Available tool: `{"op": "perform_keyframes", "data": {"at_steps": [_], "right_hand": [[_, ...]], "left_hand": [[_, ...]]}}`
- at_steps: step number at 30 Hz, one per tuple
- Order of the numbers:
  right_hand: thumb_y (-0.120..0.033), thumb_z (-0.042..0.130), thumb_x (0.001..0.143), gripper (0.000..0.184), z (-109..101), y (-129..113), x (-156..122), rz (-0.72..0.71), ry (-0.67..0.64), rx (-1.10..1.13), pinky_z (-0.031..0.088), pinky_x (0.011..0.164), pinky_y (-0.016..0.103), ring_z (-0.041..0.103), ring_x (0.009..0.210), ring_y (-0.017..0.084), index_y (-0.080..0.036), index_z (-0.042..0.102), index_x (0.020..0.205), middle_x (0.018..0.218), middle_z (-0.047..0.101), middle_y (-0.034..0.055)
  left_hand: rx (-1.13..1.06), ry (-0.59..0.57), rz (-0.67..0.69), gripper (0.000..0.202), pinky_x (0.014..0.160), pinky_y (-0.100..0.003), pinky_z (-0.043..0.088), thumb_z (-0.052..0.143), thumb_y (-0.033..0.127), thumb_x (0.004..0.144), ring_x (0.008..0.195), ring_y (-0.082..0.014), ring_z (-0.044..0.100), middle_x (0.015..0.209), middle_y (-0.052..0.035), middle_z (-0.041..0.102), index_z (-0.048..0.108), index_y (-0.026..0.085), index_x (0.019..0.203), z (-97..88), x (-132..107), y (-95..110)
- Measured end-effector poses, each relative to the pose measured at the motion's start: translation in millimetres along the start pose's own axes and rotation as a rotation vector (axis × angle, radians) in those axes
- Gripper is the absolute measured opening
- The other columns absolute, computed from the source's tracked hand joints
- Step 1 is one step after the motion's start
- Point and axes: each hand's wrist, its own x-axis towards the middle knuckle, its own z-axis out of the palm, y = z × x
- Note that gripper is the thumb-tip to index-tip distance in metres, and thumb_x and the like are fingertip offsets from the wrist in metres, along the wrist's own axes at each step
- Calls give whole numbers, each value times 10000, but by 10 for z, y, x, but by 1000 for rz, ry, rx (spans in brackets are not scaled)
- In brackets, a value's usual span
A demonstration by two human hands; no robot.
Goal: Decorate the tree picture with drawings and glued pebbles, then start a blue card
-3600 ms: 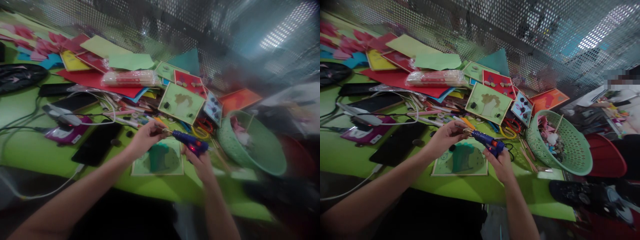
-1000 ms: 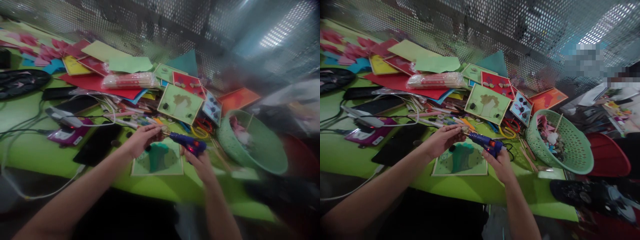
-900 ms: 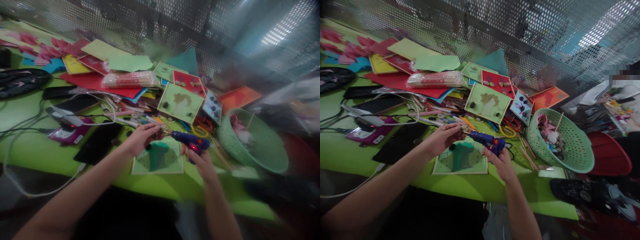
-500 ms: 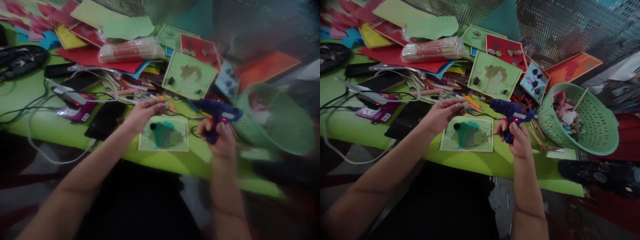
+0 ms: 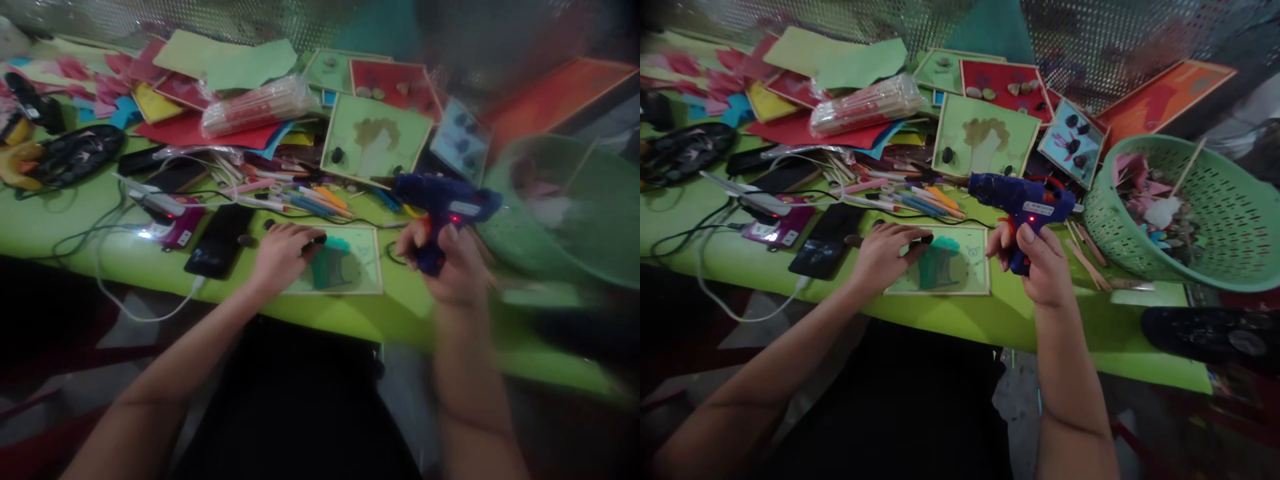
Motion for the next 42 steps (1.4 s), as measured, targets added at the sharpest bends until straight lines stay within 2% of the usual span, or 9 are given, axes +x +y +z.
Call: {"op": "perform_keyframes", "data": {"at_steps": [6, 11, 20, 25, 31, 35, 38, 42], "right_hand": [[-718, 670, 826, 487, 14, -22, -12, -1, 15, -20, 422, 474, 291, 533, 539, 133, -239, 613, 752, 728, 657, 25], [-664, 690, 846, 448, 13, -28, -10, -13, -9, 40, 416, 474, 285, 540, 546, 134, -227, 637, 761, 728, 674, 31], [-648, 708, 845, 447, 20, -32, -1, -8, -8, 70, 423, 451, 273, 547, 536, 134, -214, 647, 758, 729, 684, 35], [-645, 693, 855, 444, 6, -13, 0, 1, -18, 82, 411, 450, 277, 539, 533, 138, -213, 647, 764, 741, 698, 43], [-604, 675, 888, 413, -15, -3, -1, -6, -31, 79, 411, 464, 271, 543, 533, 130, -210, 659, 769, 751, 704, 38], [-596, 687, 884, 406, -22, 4, 2, -17, -22, 82, 422, 469, 261, 549, 534, 124, -206, 659, 774, 738, 697, 32], [-608, 691, 876, 415, -20, 7, 1, -15, -20, 78, 426, 466, 259, 546, 526, 121, -207, 659, 774, 738, 701, 32], [-606, 691, 876, 411, -16, -2, -7, -14, -20, 82, 422, 459, 260, 546, 525, 125, -209, 663, 777, 743, 704, 35]], "left_hand": [[125, -28, 44, 338, 969, -456, 378, 562, 416, 992, 1103, -339, 652, 1143, -118, 784, 771, 253, 1201, 34, -30, 17], [186, -14, 77, 336, 947, -458, 380, 542, 418, 1008, 1086, -328, 660, 1134, -108, 789, 767, 254, 1197, 55, -46, 28], [337, -4, 148, 282, 889, -456, 418, 569, 352, 1007, 1024, -301, 677, 1087, -79, 803, 772, 205, 1138, 55, -56, 31], [351, -10, 149, 248, 873, -448, 423, 605, 351, 991, 1024, -299, 673, 1075, -72, 799, 773, 214, 1113, 60, -43, 29], [343, 20, 124, 281, 897, -450, 431, 655, 358, 964, 1069, -307, 669, 1165, -78, 781, 757, 214, 1183, 53, -70, 7], [332, 55, 169, 257, 929, -440, 436, 624, 352, 986, 1077, -287, 675, 1171, -46, 788, 771, 220, 1152, 36, -130, -11], [323, 43, 226, 265, 940, -430, 438, 585, 332, 1008, 1073, -269, 678, 1196, -28, 784, 768, 224, 1166, 34, -161, -19], [341, 24, 230, 289, 917, -443, 435, 547, 339, 1029, 1064, -271, 677, 1201, -27, 783, 763, 229, 1187, 40, -171, -18]]}}
